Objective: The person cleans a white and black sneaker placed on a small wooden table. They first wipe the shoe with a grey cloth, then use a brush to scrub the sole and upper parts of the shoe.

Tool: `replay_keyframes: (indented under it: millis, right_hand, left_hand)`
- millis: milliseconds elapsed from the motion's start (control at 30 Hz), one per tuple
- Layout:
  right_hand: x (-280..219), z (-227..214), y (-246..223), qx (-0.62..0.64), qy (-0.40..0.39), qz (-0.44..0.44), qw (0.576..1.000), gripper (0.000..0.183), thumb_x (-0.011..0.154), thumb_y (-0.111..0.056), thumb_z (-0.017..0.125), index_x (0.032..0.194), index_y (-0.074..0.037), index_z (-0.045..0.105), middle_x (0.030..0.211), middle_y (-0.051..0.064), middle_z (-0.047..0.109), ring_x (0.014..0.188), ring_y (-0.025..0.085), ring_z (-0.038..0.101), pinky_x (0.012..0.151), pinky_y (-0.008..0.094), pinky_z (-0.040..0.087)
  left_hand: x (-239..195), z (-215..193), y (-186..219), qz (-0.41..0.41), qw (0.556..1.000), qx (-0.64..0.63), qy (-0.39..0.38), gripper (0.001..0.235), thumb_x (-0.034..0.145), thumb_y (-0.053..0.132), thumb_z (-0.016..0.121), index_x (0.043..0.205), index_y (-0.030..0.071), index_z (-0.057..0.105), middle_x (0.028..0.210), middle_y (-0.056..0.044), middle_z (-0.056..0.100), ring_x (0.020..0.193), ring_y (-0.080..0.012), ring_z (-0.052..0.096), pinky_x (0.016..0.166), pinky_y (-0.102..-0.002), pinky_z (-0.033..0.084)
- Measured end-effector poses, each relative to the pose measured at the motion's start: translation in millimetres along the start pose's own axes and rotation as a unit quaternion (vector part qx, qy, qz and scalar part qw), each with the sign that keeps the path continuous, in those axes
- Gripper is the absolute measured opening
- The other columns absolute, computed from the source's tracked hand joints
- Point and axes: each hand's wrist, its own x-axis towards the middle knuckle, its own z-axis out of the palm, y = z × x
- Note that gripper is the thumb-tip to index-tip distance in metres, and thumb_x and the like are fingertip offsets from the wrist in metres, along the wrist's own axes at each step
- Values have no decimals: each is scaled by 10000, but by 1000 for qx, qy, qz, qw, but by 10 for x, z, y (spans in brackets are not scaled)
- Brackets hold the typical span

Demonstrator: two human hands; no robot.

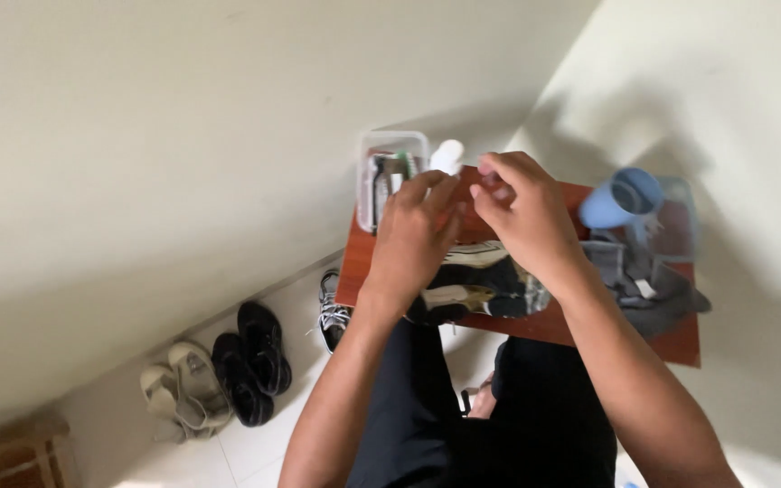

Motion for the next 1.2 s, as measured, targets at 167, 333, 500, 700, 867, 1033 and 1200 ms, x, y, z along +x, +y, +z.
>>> replay_keyframes:
  millis: [167, 333, 500, 700, 867, 1033, 1200]
  right_hand:
    - [-488, -505, 289, 9, 68, 43, 997, 287, 945, -15, 725, 1221, 51, 681, 1085, 207, 676, 971, 375, 710, 706, 396, 629]
    - [-1081, -948, 677, 20, 119, 98, 988, 303, 947, 46, 714, 1240, 105, 664, 1082, 266, 672, 954, 406, 718, 727, 426, 640]
    - [-1714, -1099, 1174, -14, 136, 169, 976, 290, 960, -42, 742, 1221, 74, 694, 1075, 240, 693, 965, 392, 721, 761, 411, 633]
    - [-2438, -882, 1807, -237, -29, 167, 957, 442, 757, -117, 759, 1191, -87, 685, 1012, 132, 724, 1039, 360, 690, 894, 476, 567]
    - [-2733, -706, 1770, -387, -152, 235, 878, 586, 850, -226, 709, 1415, -229, 551, 1324, -30, 557, 1368, 210, 404, 1143, 436, 284]
    - [-2827, -658, 1981, -385, -77, 173, 903, 314, 870, -197, 652, 1177, -256, 635, 1021, -79, 584, 1174, 163, 506, 1052, 387, 355]
    - [-2770, -868, 1951, -233, -8, 235, 944, 274, 935, -162, 659, 1207, -169, 690, 1039, 34, 686, 1204, 285, 599, 1109, 507, 359]
  left_hand:
    - [15, 276, 611, 37, 996, -43, -70, 331, 932, 252, 698, 1240, 130, 708, 1187, -80, 666, 1124, -297, 670, 883, -440, 542]
    - [-99, 725, 1083, 77, 985, -81, -133, 341, 947, 237, 679, 1262, 109, 707, 1203, -110, 680, 1149, -302, 675, 926, -449, 536]
    - [-318, 1243, 1382, 97, 970, -125, -182, 329, 958, 248, 685, 1241, 83, 721, 1152, -143, 701, 1126, -332, 692, 924, -440, 545]
    - [-831, 1901, 1550, 104, 960, -106, -236, 342, 964, 273, 677, 1225, 56, 723, 1154, -170, 707, 1130, -358, 691, 922, -460, 545]
    - [-1046, 2098, 1557, 96, 951, -77, -283, 362, 970, 292, 669, 1263, 82, 707, 1179, -154, 702, 1165, -342, 671, 935, -464, 540]
    - [-1006, 1978, 1635, 88, 950, -65, -293, 400, 968, 284, 680, 1305, 69, 688, 1221, -164, 691, 1221, -348, 636, 987, -496, 513]
    - [-929, 1883, 1674, 80, 952, -92, -279, 542, 915, 289, 726, 1389, 50, 618, 1335, -179, 626, 1333, -373, 543, 1069, -523, 468]
